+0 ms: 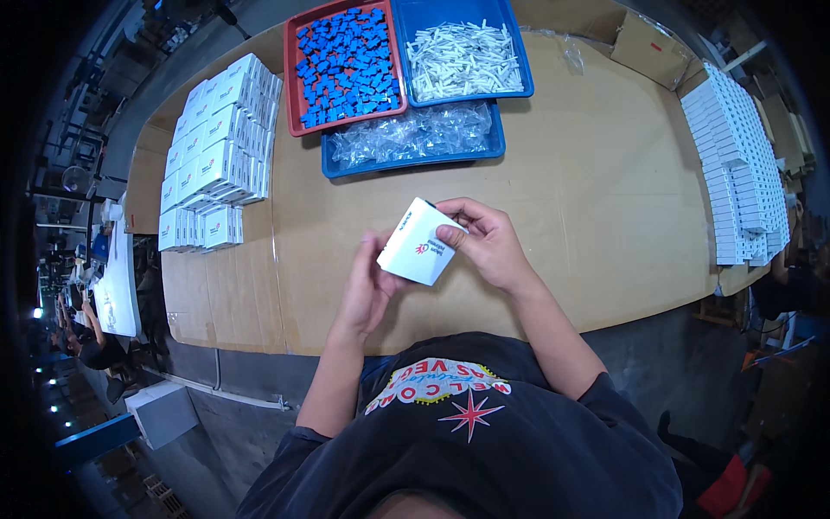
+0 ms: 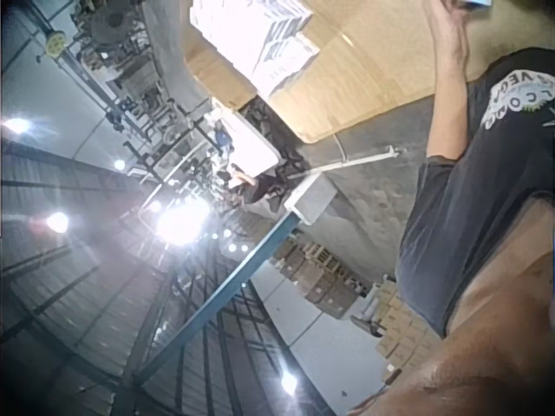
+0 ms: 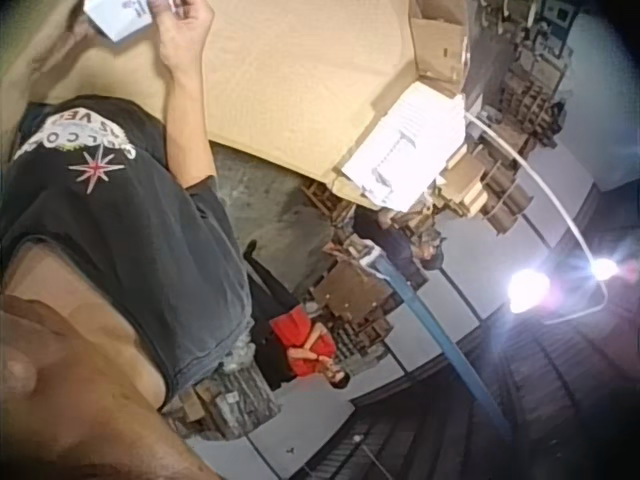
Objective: The person assembles electronic modules by hand, then packages them into boxes with connectors and clips.
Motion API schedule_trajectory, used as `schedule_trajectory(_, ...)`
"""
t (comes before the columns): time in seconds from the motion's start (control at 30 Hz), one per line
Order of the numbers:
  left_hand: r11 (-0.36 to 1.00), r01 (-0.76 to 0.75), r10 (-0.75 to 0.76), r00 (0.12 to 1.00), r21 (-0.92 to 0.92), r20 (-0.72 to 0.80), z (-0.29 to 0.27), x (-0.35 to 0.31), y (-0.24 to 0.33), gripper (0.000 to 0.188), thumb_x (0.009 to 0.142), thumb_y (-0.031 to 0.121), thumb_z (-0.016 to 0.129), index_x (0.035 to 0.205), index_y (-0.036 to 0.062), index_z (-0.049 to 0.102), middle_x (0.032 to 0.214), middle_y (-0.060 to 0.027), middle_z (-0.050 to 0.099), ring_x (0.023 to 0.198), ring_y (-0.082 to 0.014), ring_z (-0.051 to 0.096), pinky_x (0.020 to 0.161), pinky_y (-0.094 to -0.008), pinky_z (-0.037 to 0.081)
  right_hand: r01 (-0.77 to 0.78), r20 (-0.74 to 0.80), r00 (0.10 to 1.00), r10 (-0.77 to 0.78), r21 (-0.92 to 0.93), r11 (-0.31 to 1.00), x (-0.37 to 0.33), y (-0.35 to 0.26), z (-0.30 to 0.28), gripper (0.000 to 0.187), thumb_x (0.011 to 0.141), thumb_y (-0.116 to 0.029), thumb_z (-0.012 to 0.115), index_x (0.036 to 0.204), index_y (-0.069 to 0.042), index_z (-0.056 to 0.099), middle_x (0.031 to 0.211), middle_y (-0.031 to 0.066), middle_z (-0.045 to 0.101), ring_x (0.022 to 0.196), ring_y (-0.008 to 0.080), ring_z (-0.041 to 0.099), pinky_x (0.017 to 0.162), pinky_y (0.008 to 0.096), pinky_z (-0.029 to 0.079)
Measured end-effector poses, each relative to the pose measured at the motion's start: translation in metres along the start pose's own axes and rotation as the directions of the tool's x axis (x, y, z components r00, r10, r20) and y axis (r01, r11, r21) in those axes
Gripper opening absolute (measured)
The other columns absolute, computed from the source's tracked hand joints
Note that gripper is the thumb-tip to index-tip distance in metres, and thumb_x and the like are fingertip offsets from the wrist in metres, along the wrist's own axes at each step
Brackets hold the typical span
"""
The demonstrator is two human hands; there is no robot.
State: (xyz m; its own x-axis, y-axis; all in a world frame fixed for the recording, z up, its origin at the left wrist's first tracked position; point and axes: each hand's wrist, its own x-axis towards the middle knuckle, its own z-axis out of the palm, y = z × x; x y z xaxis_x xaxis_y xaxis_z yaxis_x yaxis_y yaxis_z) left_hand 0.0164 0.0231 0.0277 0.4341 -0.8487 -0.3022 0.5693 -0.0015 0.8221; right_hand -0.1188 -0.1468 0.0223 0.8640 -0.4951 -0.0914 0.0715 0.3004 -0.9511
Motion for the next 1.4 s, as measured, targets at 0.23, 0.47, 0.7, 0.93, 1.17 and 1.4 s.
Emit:
schedule_trajectory(0.23,0.786,0.453,-0.289,0.871,-0.420,0.397,-0.003,0.007,-0.034,0.059,0.116,0.042,0.035,0.157,-0.0001,0.039,0.129,-0.0151,0.069,0.104,-0.0227,0.073,0.104,-0.0458,0.058,0.040,-0.141,0.989,-0.031,0.061,0.997,0.005,0.018,0.002,0.035,0.104,-0.011,0.068,0.136,0.002,0.064,0.124,0.0091,0.073,0.112,0.0140,0.068,0.099,0.0316,0.055)
schedule_trajectory(0.47,0.531,0.426,-0.203,0.903,-0.733,0.378,-0.011,0.013,-0.041,0.051,0.117,0.033,0.040,0.146,-0.0080,0.046,0.110,-0.0114,0.071,0.097,-0.0197,0.072,0.103,-0.0405,0.060,0.005,-0.176,0.984,-0.009,-0.019,1.000,-0.004,0.010,-0.007,0.032,0.108,-0.010,0.058,0.137,0.003,0.063,0.126,0.0116,0.073,0.107,0.0144,0.069,0.094,0.0322,0.057)
schedule_trajectory(0.7,0.811,0.286,-0.284,0.955,-0.511,0.083,0.009,0.007,-0.019,0.043,0.114,0.029,0.051,0.142,-0.0022,0.050,0.114,-0.0116,0.071,0.101,-0.0193,0.072,0.100,-0.0414,0.061,-0.032,-0.098,0.995,0.025,-0.069,0.997,-0.006,-0.003,-0.002,0.031,0.109,-0.012,0.056,0.136,0.002,0.064,0.120,0.0098,0.074,0.106,0.0145,0.069,0.094,0.0318,0.056)
schedule_trajectory(0.93,0.826,-0.500,0.524,0.851,0.259,-0.031,0.016,0.010,-0.040,0.041,0.093,-0.009,0.067,0.128,0.0008,0.049,0.138,-0.0158,0.057,0.135,-0.0277,0.057,0.108,-0.0399,0.052,0.163,-0.038,0.982,-0.185,-0.324,0.932,-0.010,-0.004,0.023,0.082,0.085,-0.017,0.087,0.154,-0.002,0.045,0.147,0.0155,0.054,0.133,0.0248,0.057,0.108,0.0417,0.051)
schedule_trajectory(1.17,0.688,-0.422,0.532,0.846,0.590,-0.015,0.023,0.004,-0.041,0.050,0.088,-0.002,0.075,0.132,0.0002,0.051,0.142,-0.0192,0.054,0.134,-0.0311,0.056,0.112,-0.0434,0.048,0.314,-0.068,0.935,-0.348,-0.301,0.901,-0.007,0.021,0.024,0.101,0.071,-0.020,0.094,0.154,-0.003,0.038,0.146,0.0216,0.052,0.135,0.0359,0.057,0.109,0.0464,0.049)
schedule_trajectory(1.4,0.613,-0.278,0.357,0.932,0.740,0.055,0.001,0.000,-0.077,0.052,0.094,0.003,0.071,0.141,-0.0016,0.049,0.140,-0.0177,0.057,0.132,-0.0295,0.057,0.116,-0.0434,0.042,0.136,-0.171,0.876,-0.452,-0.810,0.570,-0.021,0.001,-0.098,0.091,0.072,-0.026,0.092,0.147,-0.001,0.048,0.140,0.0242,0.055,0.133,0.0417,0.055,0.114,0.0463,0.044)
